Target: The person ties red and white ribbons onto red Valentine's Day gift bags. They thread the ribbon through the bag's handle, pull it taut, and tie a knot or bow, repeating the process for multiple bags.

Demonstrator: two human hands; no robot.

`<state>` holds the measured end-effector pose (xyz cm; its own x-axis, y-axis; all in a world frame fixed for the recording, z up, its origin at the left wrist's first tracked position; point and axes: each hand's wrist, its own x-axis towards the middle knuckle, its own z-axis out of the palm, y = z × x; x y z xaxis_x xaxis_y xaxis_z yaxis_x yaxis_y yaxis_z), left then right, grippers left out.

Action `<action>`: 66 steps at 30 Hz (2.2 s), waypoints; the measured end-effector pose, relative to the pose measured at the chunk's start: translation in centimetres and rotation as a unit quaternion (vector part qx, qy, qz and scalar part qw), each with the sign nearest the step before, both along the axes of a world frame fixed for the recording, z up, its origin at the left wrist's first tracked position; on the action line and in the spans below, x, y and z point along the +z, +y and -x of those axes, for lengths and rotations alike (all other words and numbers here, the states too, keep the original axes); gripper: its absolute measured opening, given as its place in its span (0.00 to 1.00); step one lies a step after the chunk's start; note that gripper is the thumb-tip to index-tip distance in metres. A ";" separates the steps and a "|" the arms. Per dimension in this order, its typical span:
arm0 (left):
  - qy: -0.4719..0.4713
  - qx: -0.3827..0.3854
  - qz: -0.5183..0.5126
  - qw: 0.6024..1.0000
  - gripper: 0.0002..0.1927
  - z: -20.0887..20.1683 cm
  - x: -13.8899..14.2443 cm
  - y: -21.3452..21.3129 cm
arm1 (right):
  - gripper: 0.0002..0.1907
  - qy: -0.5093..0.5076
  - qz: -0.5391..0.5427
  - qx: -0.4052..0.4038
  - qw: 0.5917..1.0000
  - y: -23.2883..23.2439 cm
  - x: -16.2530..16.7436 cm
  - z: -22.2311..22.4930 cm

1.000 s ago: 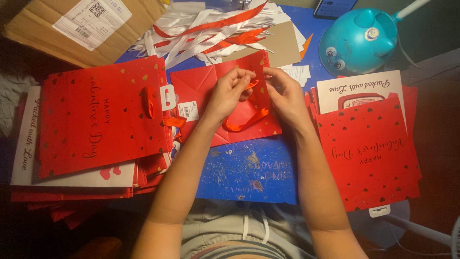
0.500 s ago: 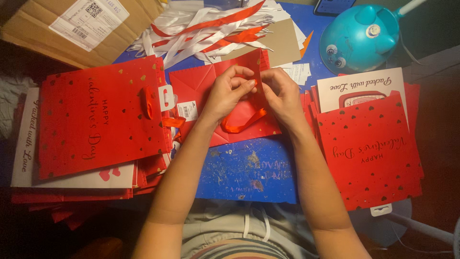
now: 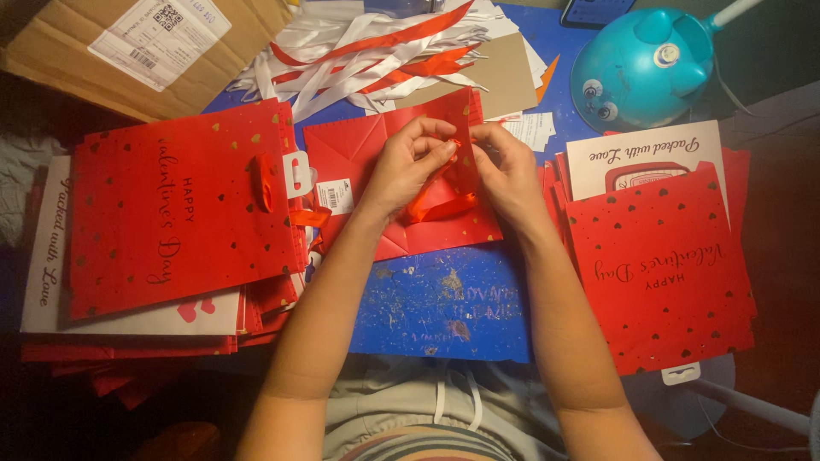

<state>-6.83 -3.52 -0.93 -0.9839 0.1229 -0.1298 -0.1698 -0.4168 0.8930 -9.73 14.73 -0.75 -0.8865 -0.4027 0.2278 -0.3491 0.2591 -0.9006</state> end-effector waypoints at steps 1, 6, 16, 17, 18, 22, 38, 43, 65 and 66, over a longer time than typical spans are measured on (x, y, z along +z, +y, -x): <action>0.004 0.001 0.012 1.000 0.12 -0.1 0.0 0.0 | 0.06 0.002 -0.007 -0.033 0.999 -0.1 -0.2 0.0; -0.011 -0.008 0.058 0.998 0.12 -0.2 0.1 0.2 | 0.04 -0.151 0.225 -0.129 0.954 -0.8 -0.6 -0.1; -0.003 -0.006 0.046 0.999 0.12 -0.3 0.1 0.0 | 0.11 -0.021 0.031 -0.001 0.999 0.2 0.4 0.0; 0.003 -0.004 0.055 0.998 0.12 -0.2 0.1 0.0 | 0.08 -0.033 0.021 -0.020 0.999 0.2 0.1 0.0; 0.010 -0.002 0.064 0.998 0.12 -0.2 0.0 0.0 | 0.06 -0.045 0.012 -0.039 0.998 0.1 -0.1 0.0; 0.029 -0.006 0.055 0.998 0.13 -0.1 0.0 0.1 | 0.04 -0.122 0.147 -0.144 0.971 -0.4 -0.6 -0.2; -0.010 -0.053 -0.156 0.986 0.16 -0.9 0.5 -0.1 | 0.10 -0.059 0.036 -0.086 0.994 0.4 -0.6 0.5; -0.003 -0.058 -0.170 0.984 0.17 -1.0 0.4 -0.2 | 0.11 -0.099 0.062 -0.089 0.989 0.4 -0.6 0.6; 0.230 0.235 0.446 0.832 0.24 -1.2 0.1 0.4 | 0.14 -0.169 0.088 -0.022 0.981 0.3 1.6 0.3; 0.200 0.222 0.425 0.854 0.22 -1.1 0.1 0.3 | 0.14 -0.174 0.101 -0.006 0.980 0.4 1.4 0.4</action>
<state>-5.74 -3.18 -0.87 -0.8957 -0.2444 0.3714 0.2266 0.4677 0.8543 -10.15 15.11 0.67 -0.9294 -0.3688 -0.0142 -0.0107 0.0655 -0.9978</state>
